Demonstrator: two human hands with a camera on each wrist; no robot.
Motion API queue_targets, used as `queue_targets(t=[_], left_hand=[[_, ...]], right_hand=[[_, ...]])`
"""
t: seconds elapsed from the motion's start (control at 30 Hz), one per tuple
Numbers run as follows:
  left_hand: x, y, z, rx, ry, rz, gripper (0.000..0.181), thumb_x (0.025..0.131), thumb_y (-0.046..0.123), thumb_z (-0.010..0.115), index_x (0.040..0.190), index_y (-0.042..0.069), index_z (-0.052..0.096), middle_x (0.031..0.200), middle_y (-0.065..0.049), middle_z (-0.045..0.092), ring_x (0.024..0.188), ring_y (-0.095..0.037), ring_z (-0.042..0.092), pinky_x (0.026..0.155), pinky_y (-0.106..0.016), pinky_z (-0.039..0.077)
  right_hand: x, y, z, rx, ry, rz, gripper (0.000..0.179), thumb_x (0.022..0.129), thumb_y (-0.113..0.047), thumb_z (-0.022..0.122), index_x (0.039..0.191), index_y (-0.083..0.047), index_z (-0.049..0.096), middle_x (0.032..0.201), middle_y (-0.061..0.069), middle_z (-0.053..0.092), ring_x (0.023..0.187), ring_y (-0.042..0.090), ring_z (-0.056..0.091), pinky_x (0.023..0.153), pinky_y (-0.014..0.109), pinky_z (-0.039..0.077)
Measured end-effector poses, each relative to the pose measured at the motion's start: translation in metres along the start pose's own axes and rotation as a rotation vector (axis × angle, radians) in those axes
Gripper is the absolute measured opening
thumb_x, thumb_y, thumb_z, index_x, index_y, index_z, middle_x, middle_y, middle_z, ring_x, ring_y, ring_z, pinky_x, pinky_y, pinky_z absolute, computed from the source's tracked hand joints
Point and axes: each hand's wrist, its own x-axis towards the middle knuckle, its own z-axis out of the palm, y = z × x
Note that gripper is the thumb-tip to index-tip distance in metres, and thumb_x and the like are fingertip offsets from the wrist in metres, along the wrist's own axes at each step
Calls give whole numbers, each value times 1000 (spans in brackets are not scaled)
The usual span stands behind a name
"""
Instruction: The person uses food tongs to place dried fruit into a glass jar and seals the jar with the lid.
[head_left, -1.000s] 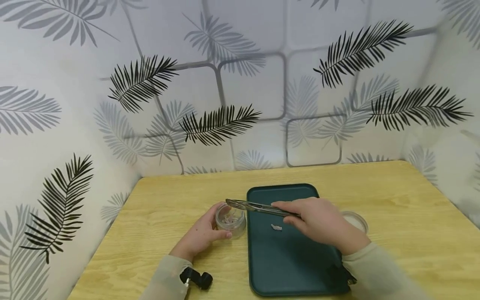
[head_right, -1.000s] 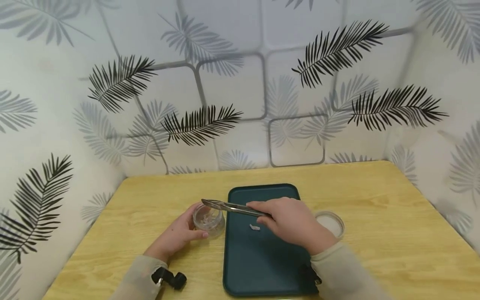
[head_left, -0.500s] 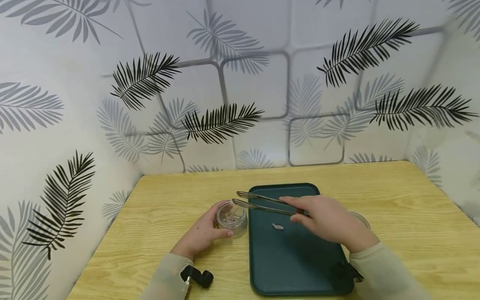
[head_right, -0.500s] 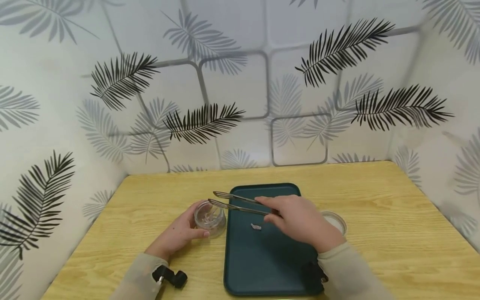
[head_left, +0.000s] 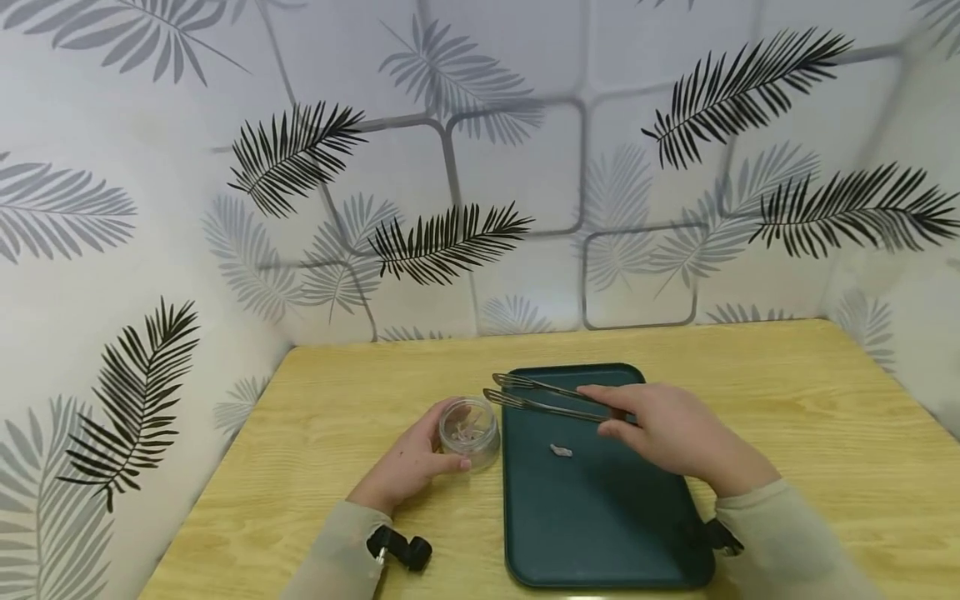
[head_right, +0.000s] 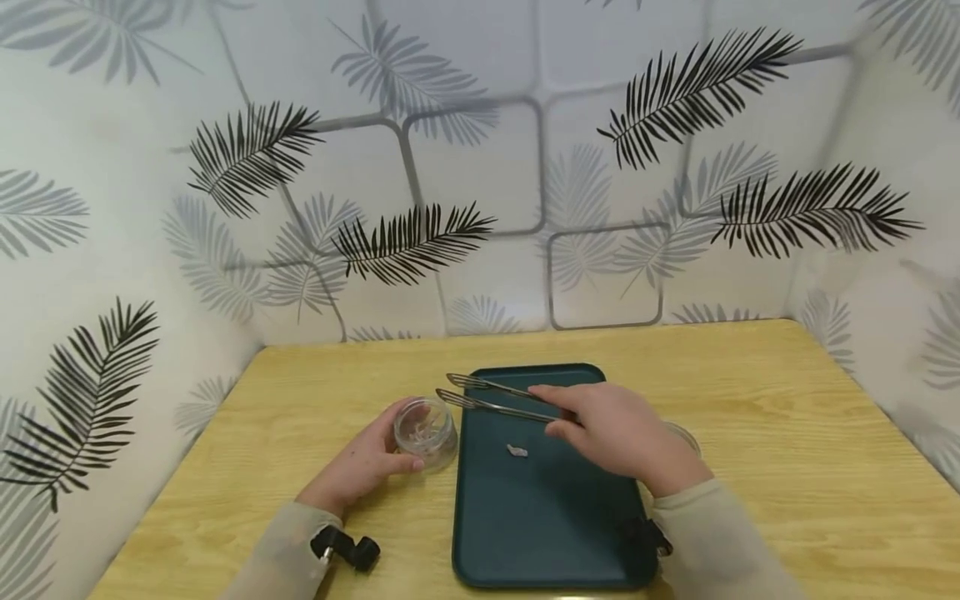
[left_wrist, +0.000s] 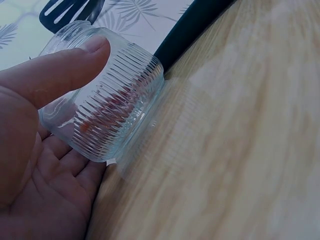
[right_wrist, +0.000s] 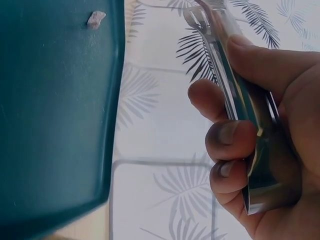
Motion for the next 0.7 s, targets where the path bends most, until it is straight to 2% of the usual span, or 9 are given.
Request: queue_targets(t=[0.23,0.47,0.7], left_hand=[[-1,1,0,-13,-4,-10,89,85,13,83,157,19,33,157,-6,41,147,-24,32,117,-46,24],[2,1,0,-17,-5,-10,88,84,16,84,157,23,33,156,-3,41,146,-23,34,117,-46,26],[2,1,-1,-30,3,-4,87,85,12,83,156,19,34,156,-7,41,147,-25,33,118,-47,24]], right_hand=[[-12,12,-2,-21,-21,-4,54,98,-37,67,149,-24,54,70,-17,48,64,2,45,63,32,40],[-26,24,-2,-21,-46,-22,54,97,-33,68,148,-23,55,74,-20,49,67,-1,47,63,30,41],[-35,32,0,-5,-78,-12,54,96,-31,69,147,-21,56,75,-22,51,64,-1,46,62,27,39]])
